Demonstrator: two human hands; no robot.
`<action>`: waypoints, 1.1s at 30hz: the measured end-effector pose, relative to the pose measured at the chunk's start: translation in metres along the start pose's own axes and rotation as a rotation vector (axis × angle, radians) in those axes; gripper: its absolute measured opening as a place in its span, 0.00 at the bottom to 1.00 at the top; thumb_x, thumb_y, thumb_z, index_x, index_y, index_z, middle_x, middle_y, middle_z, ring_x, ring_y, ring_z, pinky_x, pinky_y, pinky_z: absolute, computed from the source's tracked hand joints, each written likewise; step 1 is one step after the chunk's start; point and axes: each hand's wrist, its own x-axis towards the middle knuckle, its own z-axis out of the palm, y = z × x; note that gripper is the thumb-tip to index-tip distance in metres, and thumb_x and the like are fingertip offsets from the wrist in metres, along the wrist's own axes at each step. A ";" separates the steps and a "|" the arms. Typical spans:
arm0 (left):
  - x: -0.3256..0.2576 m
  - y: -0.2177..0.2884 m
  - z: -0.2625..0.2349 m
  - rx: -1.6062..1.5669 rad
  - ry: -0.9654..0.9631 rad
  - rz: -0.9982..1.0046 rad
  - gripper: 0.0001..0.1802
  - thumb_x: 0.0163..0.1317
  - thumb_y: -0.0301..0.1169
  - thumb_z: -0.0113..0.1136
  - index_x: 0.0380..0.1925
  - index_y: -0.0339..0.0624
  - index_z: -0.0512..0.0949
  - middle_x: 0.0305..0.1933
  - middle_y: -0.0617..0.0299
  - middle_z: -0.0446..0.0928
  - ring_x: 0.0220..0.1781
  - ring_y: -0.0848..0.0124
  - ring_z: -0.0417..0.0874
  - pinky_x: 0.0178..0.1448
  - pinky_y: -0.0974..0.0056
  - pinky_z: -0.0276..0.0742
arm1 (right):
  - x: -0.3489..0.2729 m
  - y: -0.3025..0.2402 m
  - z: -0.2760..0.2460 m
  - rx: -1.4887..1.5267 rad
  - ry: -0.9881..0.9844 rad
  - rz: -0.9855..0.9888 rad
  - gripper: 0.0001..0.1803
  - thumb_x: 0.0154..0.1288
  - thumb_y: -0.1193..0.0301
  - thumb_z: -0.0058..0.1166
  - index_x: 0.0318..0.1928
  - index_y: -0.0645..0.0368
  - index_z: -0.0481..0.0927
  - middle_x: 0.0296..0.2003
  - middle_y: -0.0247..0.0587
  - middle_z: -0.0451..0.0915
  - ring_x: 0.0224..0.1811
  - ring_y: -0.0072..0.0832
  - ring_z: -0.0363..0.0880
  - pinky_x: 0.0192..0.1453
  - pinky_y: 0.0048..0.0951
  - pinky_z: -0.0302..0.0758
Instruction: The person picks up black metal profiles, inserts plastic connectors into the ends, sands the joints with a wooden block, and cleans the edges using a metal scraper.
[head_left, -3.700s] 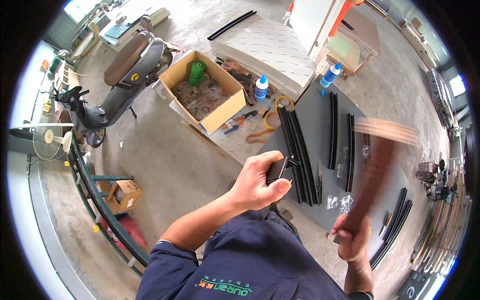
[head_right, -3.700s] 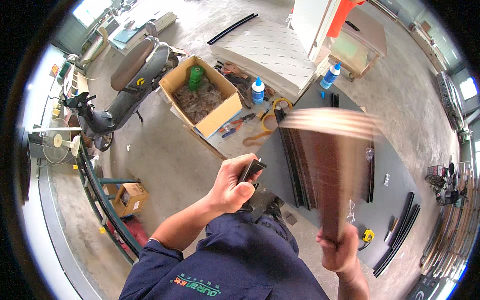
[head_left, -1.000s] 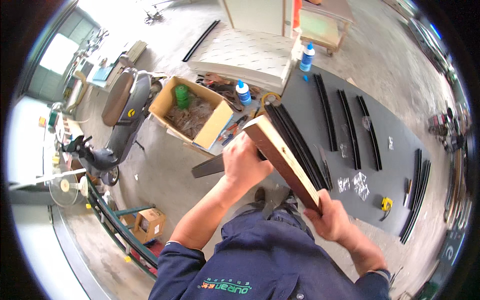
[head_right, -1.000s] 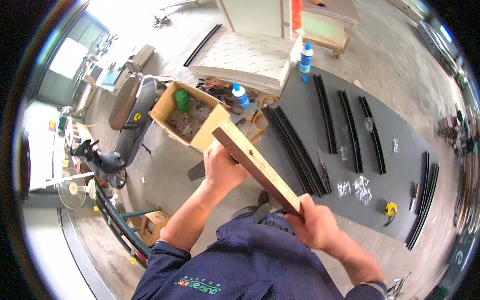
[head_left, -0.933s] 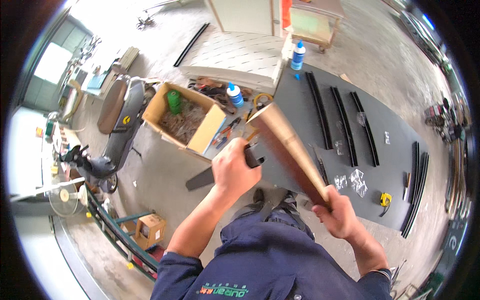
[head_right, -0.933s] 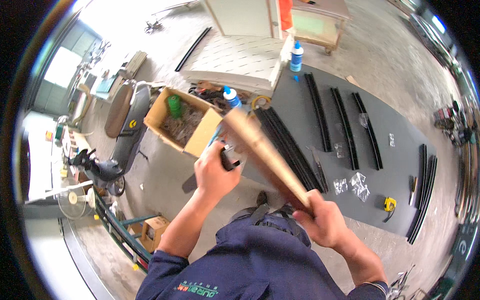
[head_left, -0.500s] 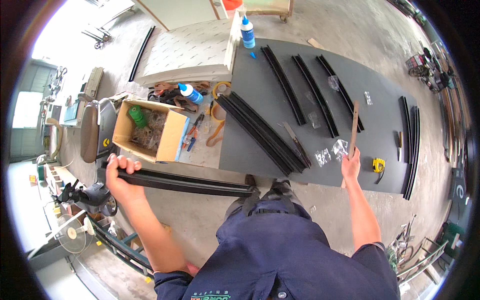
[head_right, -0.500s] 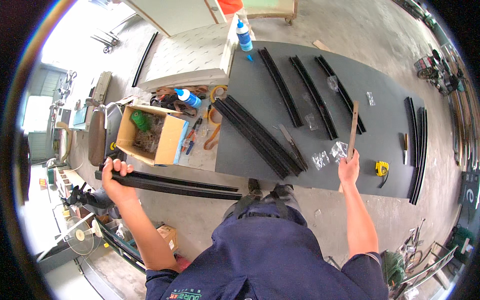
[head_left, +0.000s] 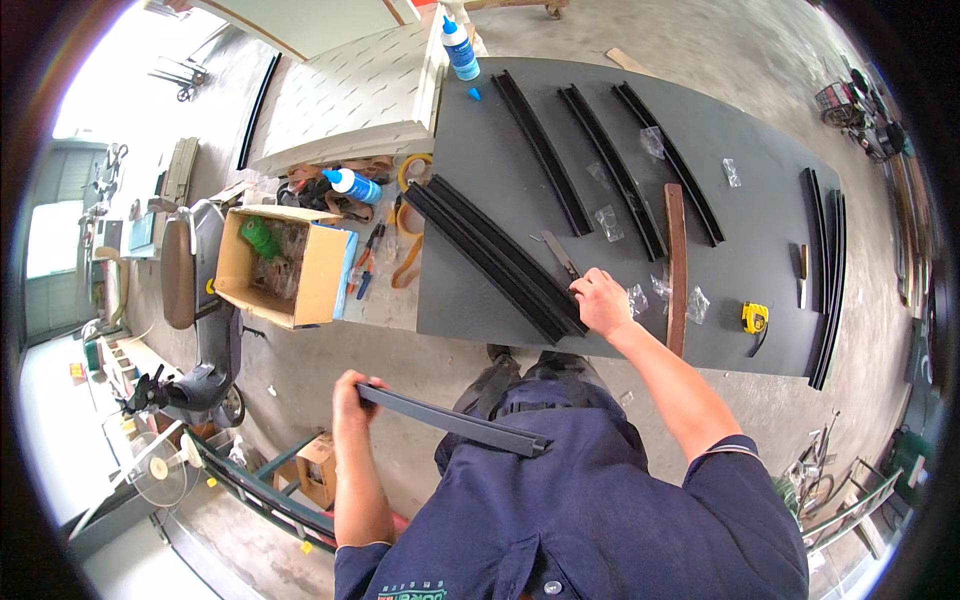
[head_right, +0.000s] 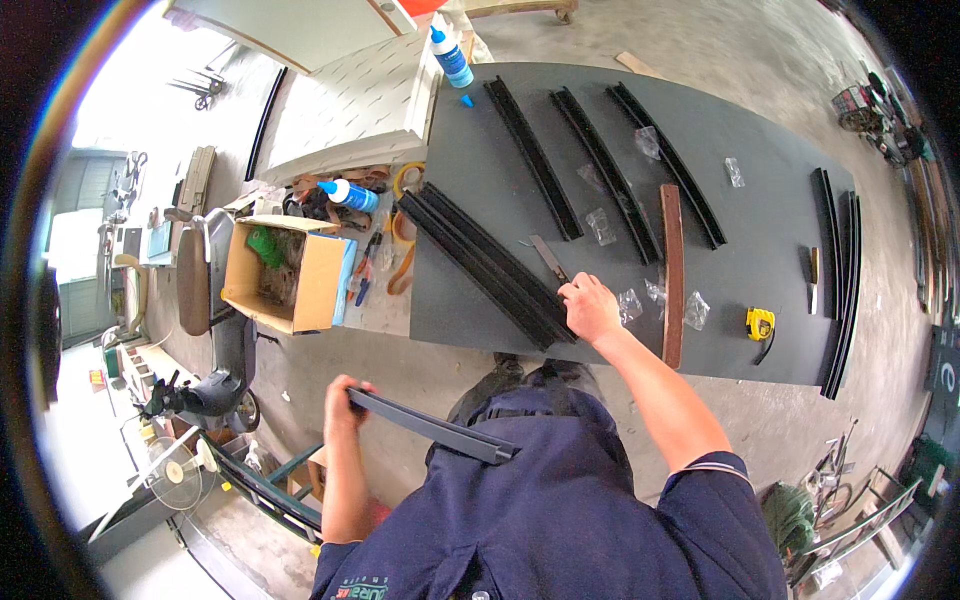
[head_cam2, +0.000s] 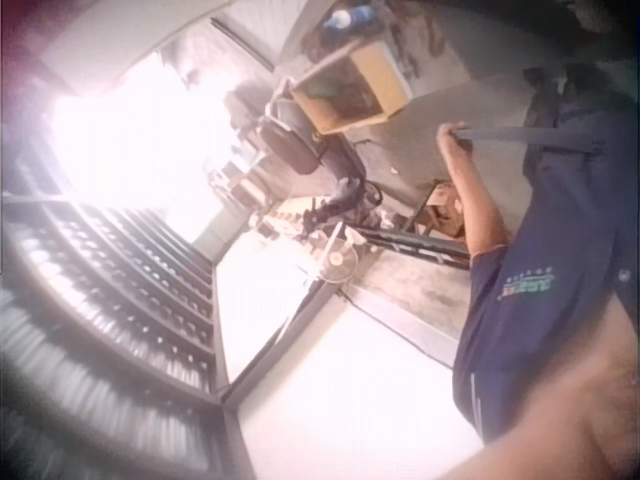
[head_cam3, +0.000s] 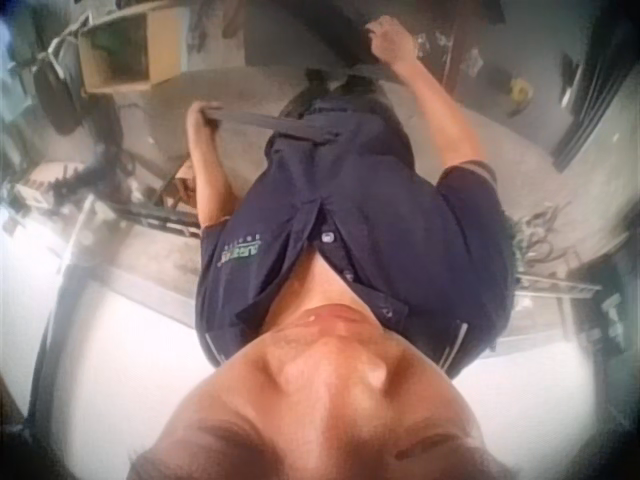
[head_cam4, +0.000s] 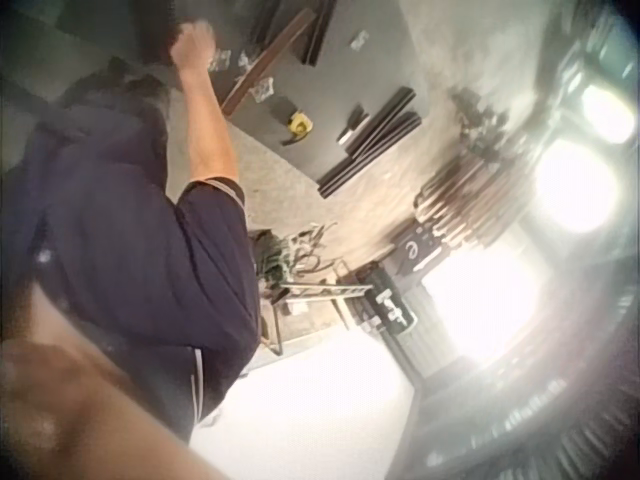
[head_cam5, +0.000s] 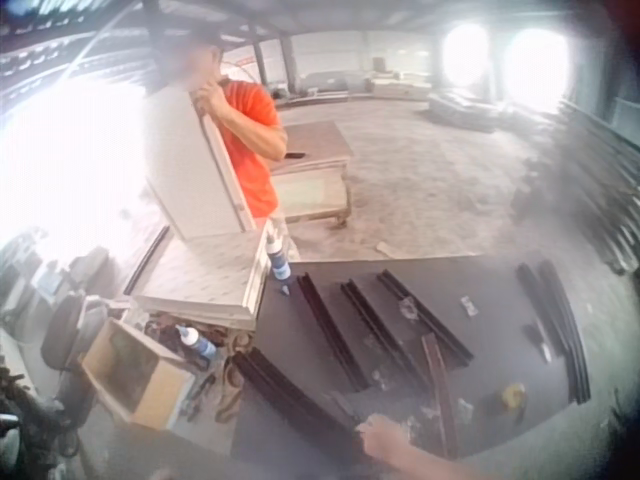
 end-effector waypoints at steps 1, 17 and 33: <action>0.006 -0.021 -0.002 0.053 0.103 -0.088 0.06 0.48 0.26 0.50 0.20 0.42 0.63 0.20 0.55 0.68 0.21 0.64 0.72 0.30 0.57 0.79 | 0.003 0.001 0.002 -0.031 -0.042 -0.020 0.08 0.53 0.75 0.57 0.35 0.53 0.80 0.36 0.39 0.73 0.43 0.38 0.75 0.47 0.37 0.75; -0.010 -0.193 -0.022 0.763 -0.442 0.296 0.34 0.44 0.15 0.46 0.58 0.34 0.69 0.58 0.52 0.74 0.52 0.66 0.78 0.60 0.68 0.69 | 0.024 0.038 -0.010 -0.017 -0.207 -0.437 0.11 0.51 0.76 0.52 0.37 0.51 0.79 0.34 0.37 0.73 0.41 0.37 0.74 0.45 0.36 0.75; -0.111 -0.098 0.080 0.393 -0.462 0.645 0.16 0.47 0.23 0.67 0.36 0.39 0.72 0.28 0.67 0.71 0.30 0.77 0.72 0.38 0.69 0.73 | 0.039 0.011 -0.009 0.122 -0.166 0.250 0.09 0.52 0.66 0.54 0.26 0.60 0.79 0.28 0.50 0.82 0.31 0.45 0.81 0.39 0.40 0.77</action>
